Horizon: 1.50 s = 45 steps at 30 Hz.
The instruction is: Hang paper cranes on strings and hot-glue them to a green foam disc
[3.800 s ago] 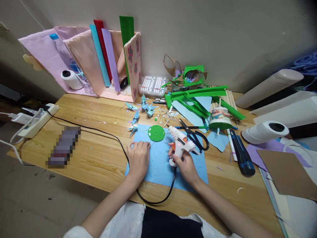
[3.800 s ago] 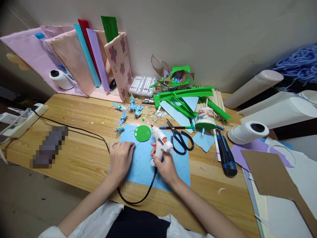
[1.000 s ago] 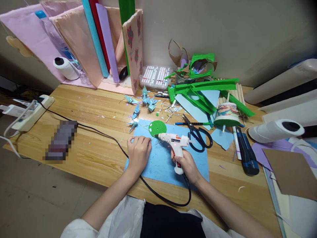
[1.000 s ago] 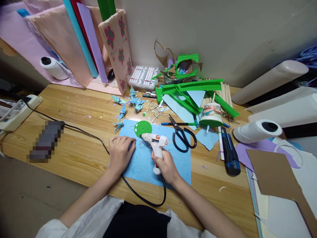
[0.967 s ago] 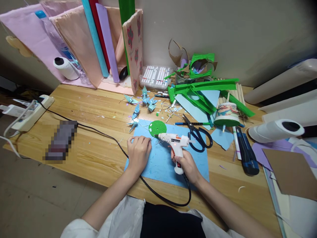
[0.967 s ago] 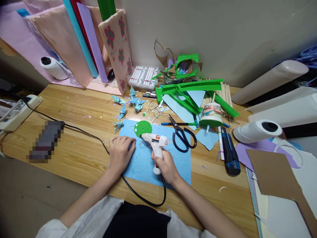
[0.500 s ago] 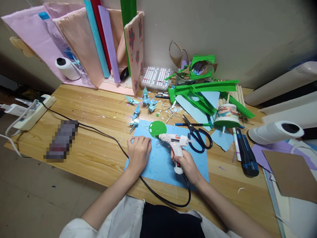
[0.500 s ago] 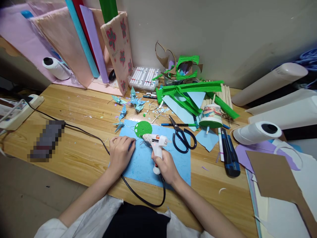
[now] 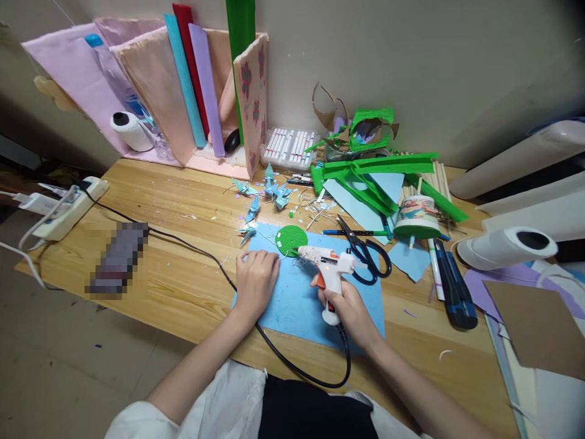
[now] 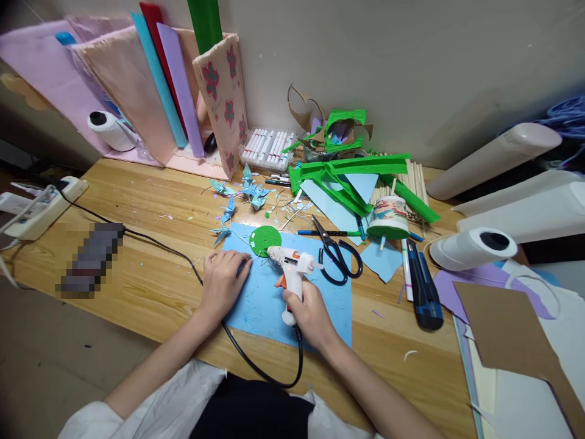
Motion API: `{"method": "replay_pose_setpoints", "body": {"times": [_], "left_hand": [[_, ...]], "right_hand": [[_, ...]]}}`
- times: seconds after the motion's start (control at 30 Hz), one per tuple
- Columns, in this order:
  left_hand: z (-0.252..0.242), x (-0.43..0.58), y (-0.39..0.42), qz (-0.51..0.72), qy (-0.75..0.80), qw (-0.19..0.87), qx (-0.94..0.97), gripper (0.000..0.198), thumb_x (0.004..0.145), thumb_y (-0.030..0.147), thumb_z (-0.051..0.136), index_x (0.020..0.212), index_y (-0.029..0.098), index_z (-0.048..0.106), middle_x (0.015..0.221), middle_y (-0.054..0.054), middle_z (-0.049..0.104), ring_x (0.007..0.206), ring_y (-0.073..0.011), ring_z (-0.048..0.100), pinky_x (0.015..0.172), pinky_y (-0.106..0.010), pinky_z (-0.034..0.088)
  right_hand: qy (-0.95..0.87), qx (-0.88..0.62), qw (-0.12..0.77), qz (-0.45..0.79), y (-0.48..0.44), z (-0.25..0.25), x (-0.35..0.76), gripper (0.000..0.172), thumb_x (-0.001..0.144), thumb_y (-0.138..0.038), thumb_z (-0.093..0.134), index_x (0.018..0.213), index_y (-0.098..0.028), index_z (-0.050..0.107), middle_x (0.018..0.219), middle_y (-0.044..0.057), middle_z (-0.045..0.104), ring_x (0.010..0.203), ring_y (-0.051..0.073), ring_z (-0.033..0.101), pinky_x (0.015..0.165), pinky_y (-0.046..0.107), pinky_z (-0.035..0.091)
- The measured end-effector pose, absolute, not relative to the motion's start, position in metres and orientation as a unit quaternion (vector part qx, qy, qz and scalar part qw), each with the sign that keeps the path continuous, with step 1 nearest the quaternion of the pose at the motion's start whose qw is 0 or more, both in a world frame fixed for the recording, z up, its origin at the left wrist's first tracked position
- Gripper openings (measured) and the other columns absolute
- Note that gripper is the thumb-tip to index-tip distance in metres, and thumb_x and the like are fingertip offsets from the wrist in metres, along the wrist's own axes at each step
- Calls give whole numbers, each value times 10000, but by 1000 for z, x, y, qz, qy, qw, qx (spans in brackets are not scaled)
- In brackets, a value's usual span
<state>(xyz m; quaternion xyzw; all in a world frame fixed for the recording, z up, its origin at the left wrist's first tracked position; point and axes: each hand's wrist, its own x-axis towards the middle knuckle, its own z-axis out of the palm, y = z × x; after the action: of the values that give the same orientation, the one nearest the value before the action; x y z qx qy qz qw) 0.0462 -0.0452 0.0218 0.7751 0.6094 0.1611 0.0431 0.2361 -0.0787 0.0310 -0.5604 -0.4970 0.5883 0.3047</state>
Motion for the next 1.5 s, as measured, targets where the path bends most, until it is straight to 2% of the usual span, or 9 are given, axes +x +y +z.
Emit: {"method": "replay_pose_setpoints", "body": {"times": [0.27, 0.43, 0.57, 0.7, 0.83, 0.97, 1.23, 1.37, 1.5], "left_hand": [[29, 37, -31, 192, 599, 56, 775, 206, 860, 339, 521, 973, 184, 593, 890, -43, 660, 881, -205, 553, 864, -360, 309], [31, 27, -21, 257, 624, 78, 734, 224, 894, 364, 455, 913, 186, 590, 902, -40, 663, 887, -187, 560, 839, -342, 321], [35, 13, -16, 329, 613, 146, 704, 190, 840, 371, 548, 803, 189, 584, 842, -14, 652, 846, -165, 567, 805, -304, 364], [48, -11, -21, 416, 595, 198, 659, 212, 884, 312, 471, 771, 188, 601, 816, -18, 637, 846, -154, 574, 793, -277, 409], [60, -51, -38, 463, 633, 200, 587, 265, 903, 325, 410, 850, 186, 630, 876, -38, 645, 884, -162, 580, 810, -281, 424], [59, -96, -54, 474, 683, 194, 521, 256, 847, 381, 492, 859, 179, 648, 880, -43, 657, 854, -169, 584, 800, -287, 432], [53, -152, -60, 501, 735, 113, 443, 275, 722, 444, 626, 776, 175, 649, 788, -37, 658, 745, -165, 563, 717, -284, 436], [54, -145, -54, 484, 712, 108, 497, 241, 778, 406, 578, 728, 180, 646, 773, -30, 648, 759, -162, 569, 706, -269, 435], [52, -129, -43, 468, 685, 166, 533, 262, 860, 358, 470, 839, 183, 664, 889, -59, 673, 864, -176, 604, 782, -285, 451]], "right_hand": [[-454, -537, 394, 592, -85, 38, 232, 417, 815, -464, 447, 1066, -137, 507, 689, -13, 442, 561, 114, 369, 505, 241, 312], [-447, -451, 502, 587, -79, 42, 211, 358, 839, -431, 424, 1078, -172, 488, 680, -13, 461, 563, 114, 366, 518, 240, 321], [-444, -386, 547, 595, -67, 63, 183, 337, 829, -428, 414, 1051, -187, 493, 655, -12, 465, 540, 119, 370, 504, 247, 330], [-452, -346, 582, 580, -53, 87, 150, 346, 821, -431, 435, 1050, -181, 500, 664, -3, 469, 560, 126, 391, 521, 256, 367], [-488, -329, 535, 606, -38, 103, 105, 387, 826, -449, 460, 1119, -196, 461, 765, 16, 503, 628, 129, 453, 520, 238, 415], [-536, -289, 466, 642, -14, 99, 49, 445, 807, -451, 516, 1166, -208, 415, 879, 30, 533, 711, 140, 529, 511, 223, 451], [-681, -460, 327, 466, 60, 42, -38, 383, 752, -392, 586, 1012, -153, 438, 919, 71, 575, 803, 197, 562, 715, 322, 463], [-706, -502, 271, 420, 81, 28, -53, 391, 753, -341, 598, 1043, -149, 419, 1007, 129, 597, 891, 248, 578, 754, 348, 446], [-712, -507, 258, 413, 87, 20, -56, 375, 763, -326, 594, 1044, -142, 428, 1030, 149, 608, 894, 256, 586, 734, 346, 441]]}}
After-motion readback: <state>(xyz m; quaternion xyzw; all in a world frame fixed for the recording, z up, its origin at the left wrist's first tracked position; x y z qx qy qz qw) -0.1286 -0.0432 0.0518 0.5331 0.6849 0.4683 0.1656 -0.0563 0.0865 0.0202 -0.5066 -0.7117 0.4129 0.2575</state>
